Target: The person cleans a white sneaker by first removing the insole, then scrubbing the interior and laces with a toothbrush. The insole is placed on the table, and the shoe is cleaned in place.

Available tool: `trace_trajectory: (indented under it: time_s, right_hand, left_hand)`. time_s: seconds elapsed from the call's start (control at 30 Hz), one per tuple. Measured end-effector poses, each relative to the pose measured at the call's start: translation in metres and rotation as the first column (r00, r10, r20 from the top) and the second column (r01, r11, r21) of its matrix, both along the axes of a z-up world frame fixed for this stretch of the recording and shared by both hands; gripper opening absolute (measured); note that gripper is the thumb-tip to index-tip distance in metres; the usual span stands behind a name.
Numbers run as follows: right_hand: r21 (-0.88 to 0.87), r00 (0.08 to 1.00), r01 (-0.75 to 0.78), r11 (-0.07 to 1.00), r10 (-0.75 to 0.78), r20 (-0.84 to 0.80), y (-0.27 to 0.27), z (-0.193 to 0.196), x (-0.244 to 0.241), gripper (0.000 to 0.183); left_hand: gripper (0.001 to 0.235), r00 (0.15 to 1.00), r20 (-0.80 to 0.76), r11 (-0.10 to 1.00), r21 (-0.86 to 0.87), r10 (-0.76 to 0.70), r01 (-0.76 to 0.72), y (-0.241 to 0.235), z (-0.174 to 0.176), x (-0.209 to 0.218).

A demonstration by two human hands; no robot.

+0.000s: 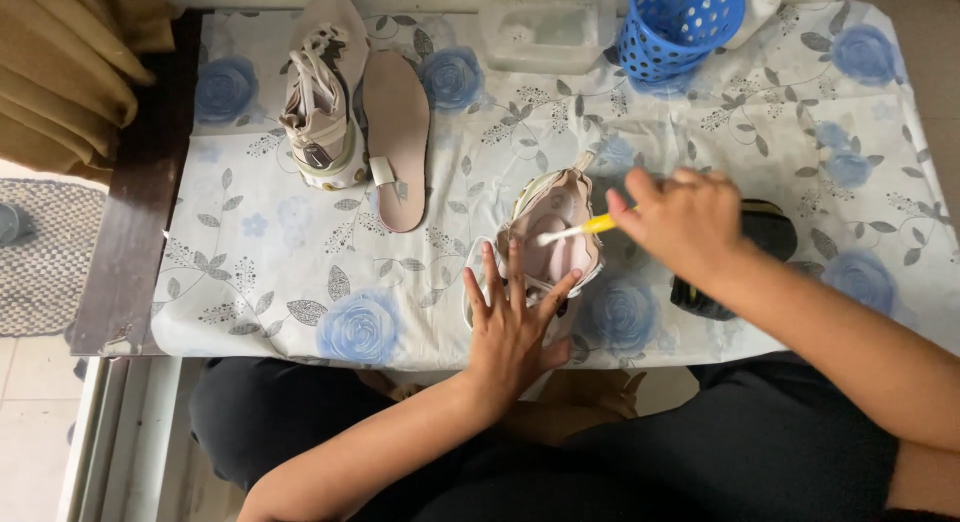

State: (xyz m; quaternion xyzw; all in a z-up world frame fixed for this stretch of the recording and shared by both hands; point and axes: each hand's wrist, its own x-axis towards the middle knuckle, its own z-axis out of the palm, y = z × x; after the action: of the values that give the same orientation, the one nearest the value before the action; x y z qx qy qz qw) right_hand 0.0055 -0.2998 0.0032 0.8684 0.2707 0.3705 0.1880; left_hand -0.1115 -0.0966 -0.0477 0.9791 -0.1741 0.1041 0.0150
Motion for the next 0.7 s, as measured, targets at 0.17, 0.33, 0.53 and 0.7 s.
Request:
trace_trajectory:
  time_s: [0.17, 0.33, 0.53, 0.7]
  right_hand:
    - [0.057, 0.999, -0.041, 0.998, 0.042, -0.026, -0.004, -0.015, 0.003, 0.03]
    - [0.04, 1.0, -0.004, 0.999, 0.004, 0.009, 0.005, -0.013, -0.009, 0.03]
    - [0.073, 0.999, -0.035, 0.997, 0.034, 0.009, -0.002, -0.023, 0.005, 0.031]
    - [0.133, 0.974, -0.134, 0.982, 0.155, -0.168, 0.004, -0.005, -0.008, 0.028]
  left_hand:
    - [0.103, 1.0, 0.026, 1.0, 0.016, 0.013, -0.014, -0.001, 0.001, 0.001]
    - [0.101, 0.999, 0.036, 0.999, 0.014, 0.035, -0.035, -0.003, -0.001, -0.001]
    - [0.102, 0.999, 0.037, 0.999, 0.03, 0.025, -0.026, -0.001, -0.002, -0.002]
    - [0.104, 0.999, 0.034, 0.999, 0.015, 0.03, -0.031, 0.001, -0.004, 0.0]
